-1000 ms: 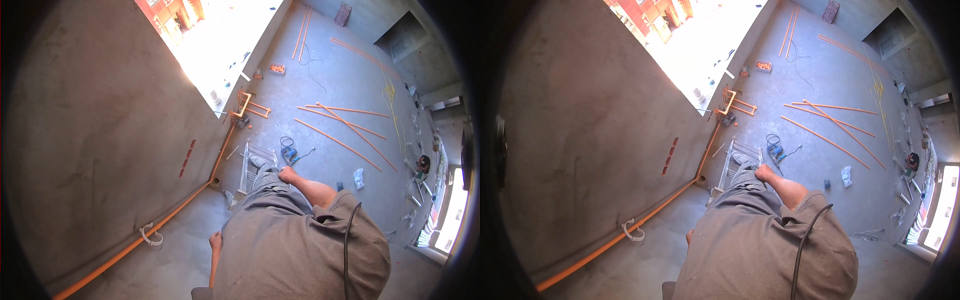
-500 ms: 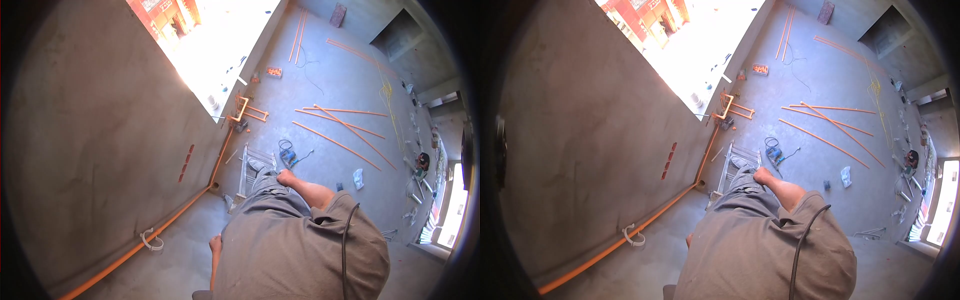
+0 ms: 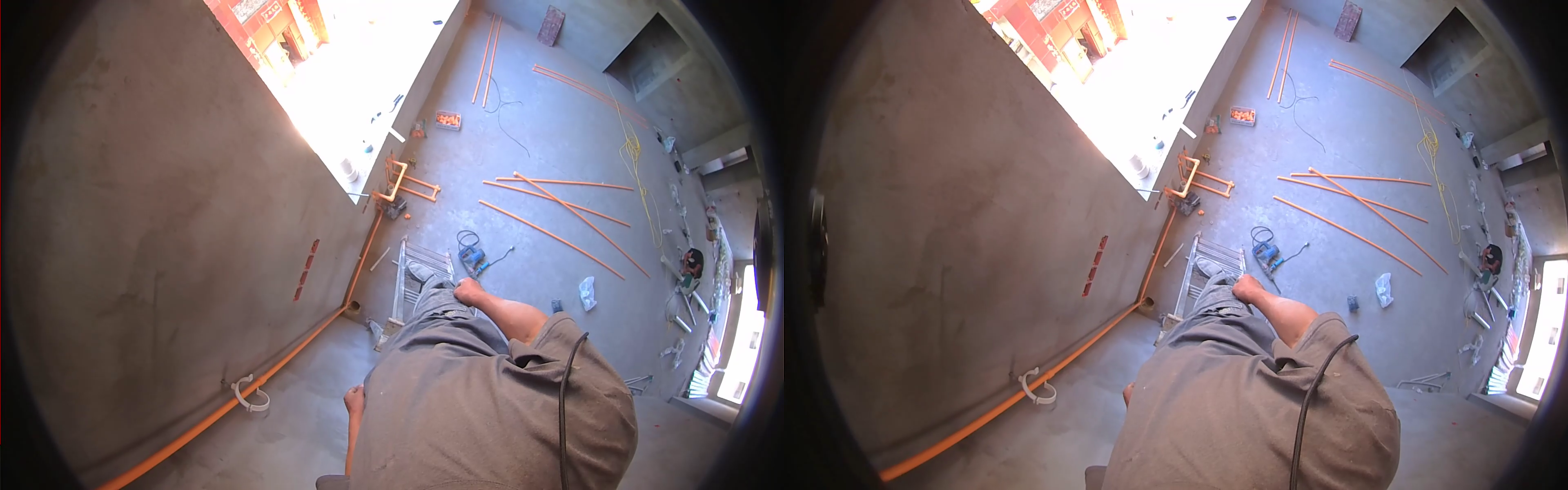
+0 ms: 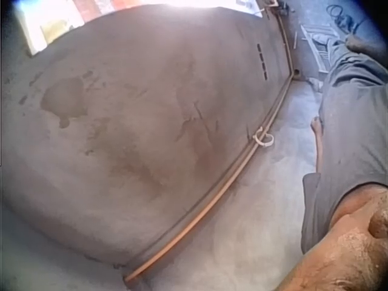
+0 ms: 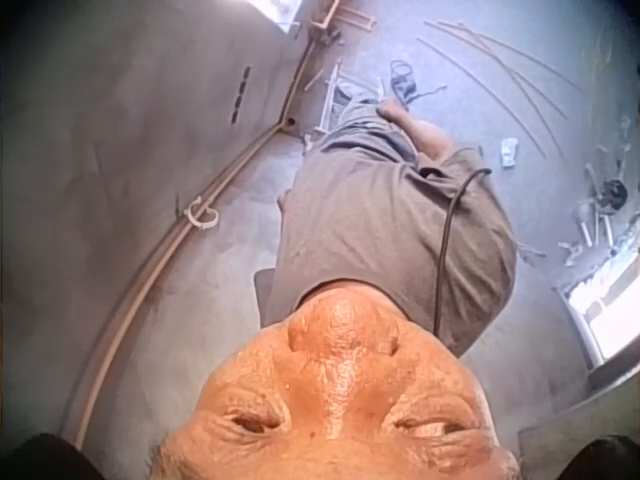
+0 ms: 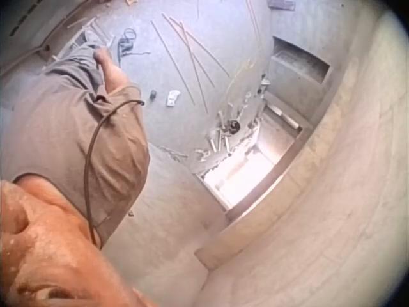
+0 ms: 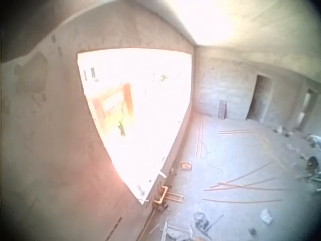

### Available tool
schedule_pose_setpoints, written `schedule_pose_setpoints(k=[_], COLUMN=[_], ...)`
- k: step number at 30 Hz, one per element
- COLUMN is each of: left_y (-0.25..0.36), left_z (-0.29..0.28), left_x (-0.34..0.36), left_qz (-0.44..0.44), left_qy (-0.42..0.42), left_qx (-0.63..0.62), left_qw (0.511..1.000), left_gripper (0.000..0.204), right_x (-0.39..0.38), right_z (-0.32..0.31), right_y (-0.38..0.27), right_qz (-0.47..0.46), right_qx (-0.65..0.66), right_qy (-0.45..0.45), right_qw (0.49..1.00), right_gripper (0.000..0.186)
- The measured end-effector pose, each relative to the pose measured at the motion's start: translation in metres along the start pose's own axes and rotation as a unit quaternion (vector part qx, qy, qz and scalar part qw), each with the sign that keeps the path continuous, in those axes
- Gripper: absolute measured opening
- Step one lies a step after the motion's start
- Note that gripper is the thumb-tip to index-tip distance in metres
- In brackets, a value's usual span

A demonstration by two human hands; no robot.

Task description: Installing a large white PVC pipe onto a wall using brackets while standing on a ladder.

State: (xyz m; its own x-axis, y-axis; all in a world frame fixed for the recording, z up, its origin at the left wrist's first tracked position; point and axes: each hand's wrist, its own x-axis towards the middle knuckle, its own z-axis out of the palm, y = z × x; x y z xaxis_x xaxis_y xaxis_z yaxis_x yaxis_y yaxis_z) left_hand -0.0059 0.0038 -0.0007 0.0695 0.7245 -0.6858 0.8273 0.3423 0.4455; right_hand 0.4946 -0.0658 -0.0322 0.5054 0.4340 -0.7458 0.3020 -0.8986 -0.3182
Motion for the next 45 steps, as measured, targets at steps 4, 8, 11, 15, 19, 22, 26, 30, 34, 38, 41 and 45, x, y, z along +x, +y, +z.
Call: schedule_pose_setpoints(k=[4, 8, 11, 15, 19, 22, 26, 30, 34, 38, 41, 45], left_y=[0.001, -0.006, 0.003, 0.000, 0.006, -0.001, 0.017, 0.013, 0.017, 0.011, 0.002, -0.021], left_z=[-0.001, 0.000, -0.002, -0.003, -0.005, -0.003, -0.007, -0.009, -0.009, -0.005, 0.001, 0.010], left_x=[0.000, 0.002, 0.000, 0.002, 0.004, 0.005, -0.004, -0.003, -0.004, -0.002, 0.001, 0.010], left_qz=[-0.022, -0.016, -0.033, -0.035, -0.024, -0.035, -0.016, -0.015, -0.005, 0.014, 0.001, -0.013], left_qy=[-0.005, -0.005, -0.012, -0.007, -0.006, -0.004, -0.001, -0.001, -0.003, 0.004, -0.001, -0.002], left_qx=[0.005, -0.021, -0.035, -0.058, -0.017, -0.042, -0.034, -0.016, -0.028, 0.002, -0.020, -0.031], left_qw=[1.000, 1.000, 0.999, 0.998, 1.000, 0.998, 0.999, 1.000, 1.000, 1.000, 1.000, 0.999], left_gripper=[0.033, 0.031, 0.030, 0.031, 0.032, 0.032, 0.032, 0.032, 0.034, 0.036, 0.037, 0.037], right_x=[-0.003, -0.010, -0.013, -0.008, -0.004, -0.004, 0.001, -0.001, 0.005, 0.013, 0.008, 0.002], right_z=[-0.003, -0.012, -0.014, -0.008, -0.004, -0.004, 0.000, 0.000, 0.007, 0.014, 0.009, 0.003], right_y=[-0.003, -0.012, -0.011, -0.006, -0.001, -0.001, 0.002, -0.001, 0.005, 0.016, 0.009, 0.002], right_qz=[0.002, 0.003, 0.004, -0.002, -0.008, -0.018, -0.004, -0.006, -0.001, -0.003, -0.004, -0.002], right_qx=[0.010, -0.018, -0.020, -0.007, -0.010, 0.002, -0.006, -0.012, -0.005, 0.011, 0.010, -0.003], right_qy=[-0.002, -0.039, -0.038, -0.014, -0.013, -0.011, 0.001, 0.006, 0.011, 0.015, 0.006, 0.010], right_qw=[1.000, 0.999, 0.999, 1.000, 1.000, 1.000, 1.000, 1.000, 1.000, 1.000, 1.000, 1.000], right_gripper=[0.031, 0.035, 0.035, 0.033, 0.032, 0.031, 0.030, 0.029, 0.028, 0.027, 0.027, 0.028])
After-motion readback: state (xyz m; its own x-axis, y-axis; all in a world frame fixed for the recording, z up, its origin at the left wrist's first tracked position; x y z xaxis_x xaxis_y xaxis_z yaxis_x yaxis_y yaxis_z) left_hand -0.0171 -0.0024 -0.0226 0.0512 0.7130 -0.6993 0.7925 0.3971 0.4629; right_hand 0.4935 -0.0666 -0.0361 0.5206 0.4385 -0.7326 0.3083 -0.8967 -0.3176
